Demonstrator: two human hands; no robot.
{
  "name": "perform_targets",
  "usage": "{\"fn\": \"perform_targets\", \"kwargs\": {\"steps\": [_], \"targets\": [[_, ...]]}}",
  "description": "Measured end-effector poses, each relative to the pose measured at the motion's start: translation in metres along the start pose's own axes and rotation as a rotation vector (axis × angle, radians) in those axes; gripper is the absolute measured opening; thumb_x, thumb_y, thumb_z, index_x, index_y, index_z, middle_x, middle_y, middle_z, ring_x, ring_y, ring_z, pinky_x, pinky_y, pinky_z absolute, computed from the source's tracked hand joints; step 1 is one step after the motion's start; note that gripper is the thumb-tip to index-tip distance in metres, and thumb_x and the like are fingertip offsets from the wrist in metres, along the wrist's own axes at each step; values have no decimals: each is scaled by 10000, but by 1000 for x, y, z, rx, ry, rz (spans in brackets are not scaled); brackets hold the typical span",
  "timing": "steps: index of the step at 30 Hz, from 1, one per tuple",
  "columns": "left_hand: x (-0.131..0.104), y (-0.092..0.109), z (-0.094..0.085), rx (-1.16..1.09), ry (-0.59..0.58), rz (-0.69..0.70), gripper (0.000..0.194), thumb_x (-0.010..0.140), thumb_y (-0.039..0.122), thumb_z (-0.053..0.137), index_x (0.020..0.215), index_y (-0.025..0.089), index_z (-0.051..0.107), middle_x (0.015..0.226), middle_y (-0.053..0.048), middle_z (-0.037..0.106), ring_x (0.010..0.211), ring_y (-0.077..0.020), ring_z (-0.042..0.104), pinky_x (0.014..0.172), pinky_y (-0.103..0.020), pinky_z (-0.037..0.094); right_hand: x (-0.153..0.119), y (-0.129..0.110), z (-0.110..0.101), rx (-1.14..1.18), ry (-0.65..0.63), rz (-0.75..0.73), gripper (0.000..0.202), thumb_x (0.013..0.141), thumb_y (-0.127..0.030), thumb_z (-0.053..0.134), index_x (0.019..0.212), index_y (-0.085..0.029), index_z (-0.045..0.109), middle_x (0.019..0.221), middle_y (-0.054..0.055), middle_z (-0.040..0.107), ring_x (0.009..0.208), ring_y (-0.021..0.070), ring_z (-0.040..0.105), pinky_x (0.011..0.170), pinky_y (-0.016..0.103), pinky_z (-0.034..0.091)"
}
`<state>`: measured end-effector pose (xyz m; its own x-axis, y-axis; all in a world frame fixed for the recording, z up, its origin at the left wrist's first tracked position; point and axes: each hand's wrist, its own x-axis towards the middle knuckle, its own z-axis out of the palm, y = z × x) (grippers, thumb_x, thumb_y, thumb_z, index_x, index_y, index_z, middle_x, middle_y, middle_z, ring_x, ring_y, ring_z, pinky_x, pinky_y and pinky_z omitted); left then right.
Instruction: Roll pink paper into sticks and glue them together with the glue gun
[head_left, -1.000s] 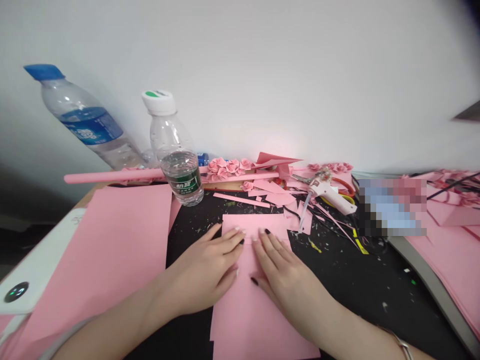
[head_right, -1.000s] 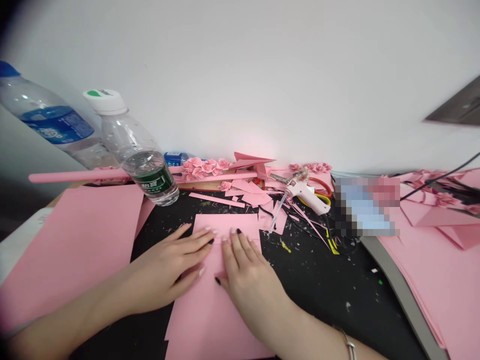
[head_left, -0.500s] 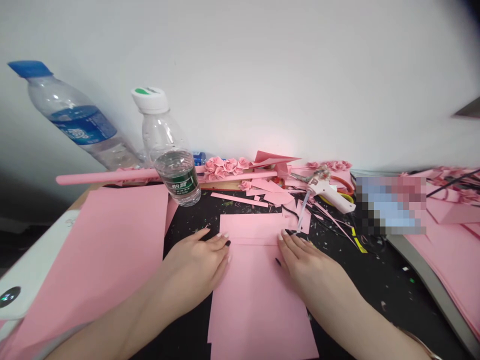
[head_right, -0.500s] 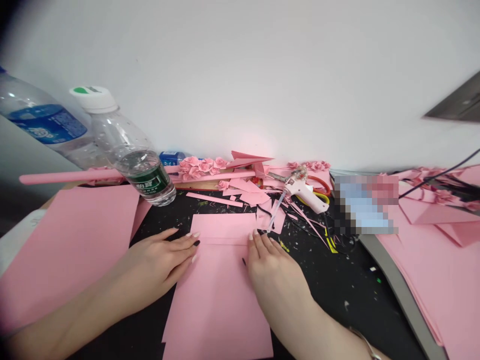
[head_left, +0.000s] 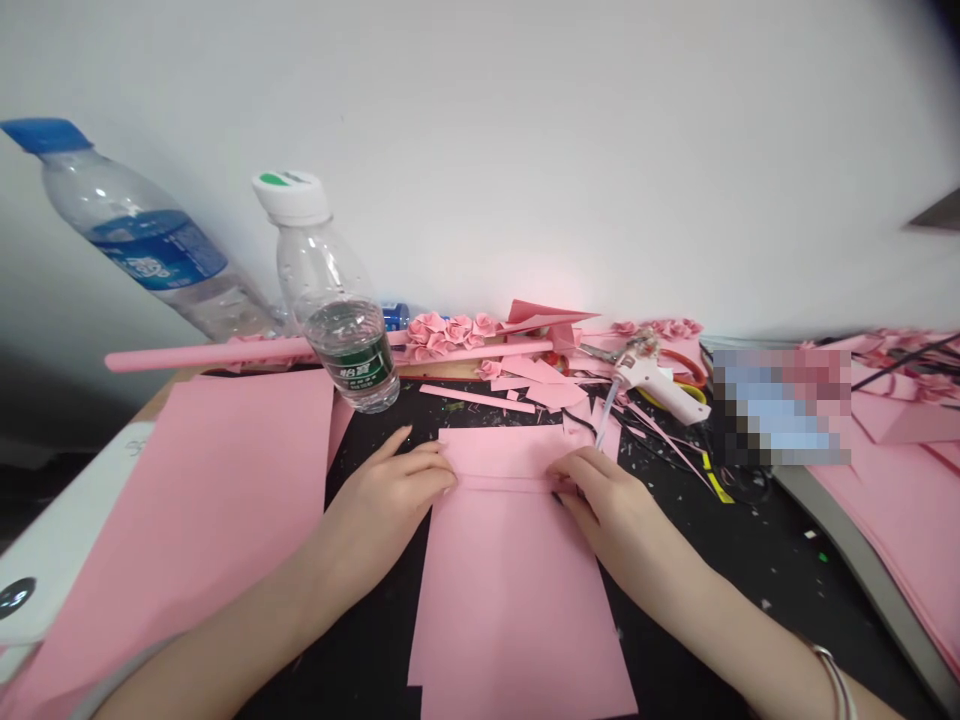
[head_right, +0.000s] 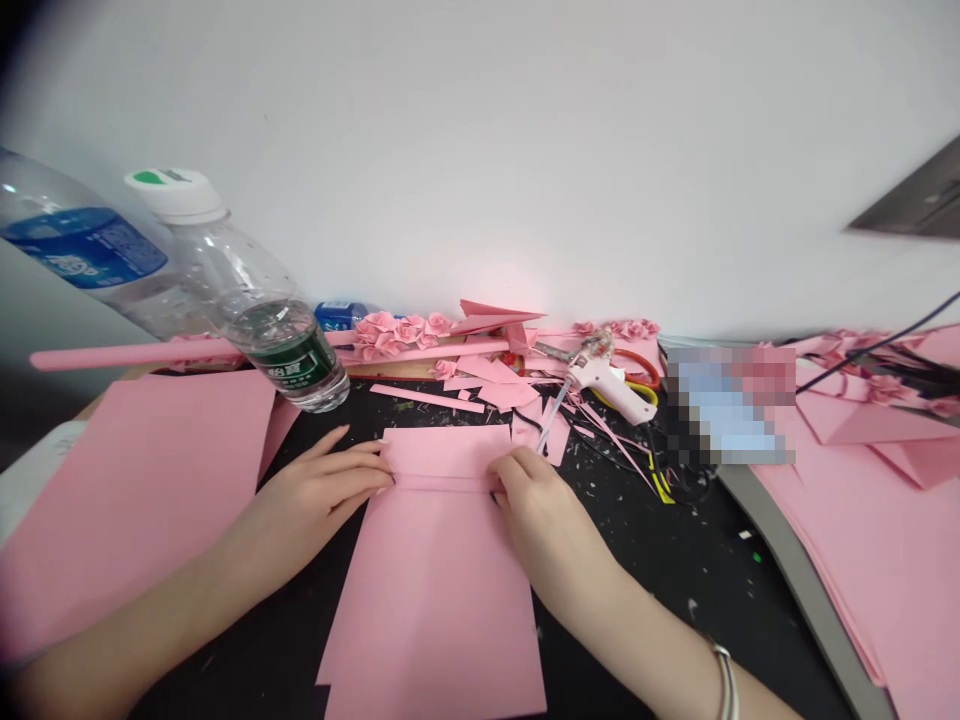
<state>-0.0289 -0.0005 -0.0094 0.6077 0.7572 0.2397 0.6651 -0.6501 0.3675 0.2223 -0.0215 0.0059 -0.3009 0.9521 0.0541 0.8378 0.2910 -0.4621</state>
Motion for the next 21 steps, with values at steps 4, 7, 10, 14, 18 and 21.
{"fn": "perform_targets", "kwargs": {"steps": [4, 7, 10, 14, 18, 21], "targets": [[-1, -1, 5, -17, 62, 8, 200, 892, 94, 438, 923, 191, 610, 961, 11, 674, 971, -147, 606, 1072, -406, 287, 1, 0, -2, 51, -1, -21, 210, 775, 33, 490, 770, -151, 590, 825, 36, 556, 718, 147, 558, 669, 272, 469], [-1, 0, 6, -21, 92, -2, 206, 888, 82, 435, 928, 190, 605, 946, 13, 680, 896, -132, 621, 1059, -400, 320, 1, 1, 0, 38, 36, -44, 199, 778, 26, 503, 725, -150, 579, 785, 27, 544, 699, 143, 543, 647, 263, 460], [0, 0, 6, -26, 110, -40, 182, 895, 108, 441, 927, 182, 605, 908, 17, 693, 813, -119, 632, 1054, -407, 331, 3, 4, 4, -43, 85, -91, 180, 801, -8, 511, 721, -148, 592, 803, 44, 552, 749, 169, 537, 672, 290, 468], [1, 0, 2, 23, 100, 28, 209, 912, 144, 420, 931, 182, 624, 904, 10, 708, 795, -126, 650, 1063, -427, 322, 3, 5, 3, -181, 81, -173, 187, 814, -23, 509, 719, -137, 621, 818, 67, 578, 778, 192, 538, 688, 324, 488], [0, 7, -8, 109, -50, 125, 272, 920, 152, 386, 953, 196, 652, 919, -12, 715, 775, -145, 666, 1013, -398, 395, -7, -1, 2, -327, 25, -266, 164, 767, -8, 543, 779, -114, 667, 1015, 135, 628, 929, 248, 580, 787, 378, 524], [0, 16, -9, 148, -56, 136, 275, 915, 170, 389, 940, 169, 662, 920, -49, 722, 809, -176, 675, 962, -395, 446, -17, -8, 16, -467, 57, -402, 257, 773, -17, 504, 975, -23, 663, 1155, 226, 605, 1078, 303, 566, 888, 409, 511]]}}
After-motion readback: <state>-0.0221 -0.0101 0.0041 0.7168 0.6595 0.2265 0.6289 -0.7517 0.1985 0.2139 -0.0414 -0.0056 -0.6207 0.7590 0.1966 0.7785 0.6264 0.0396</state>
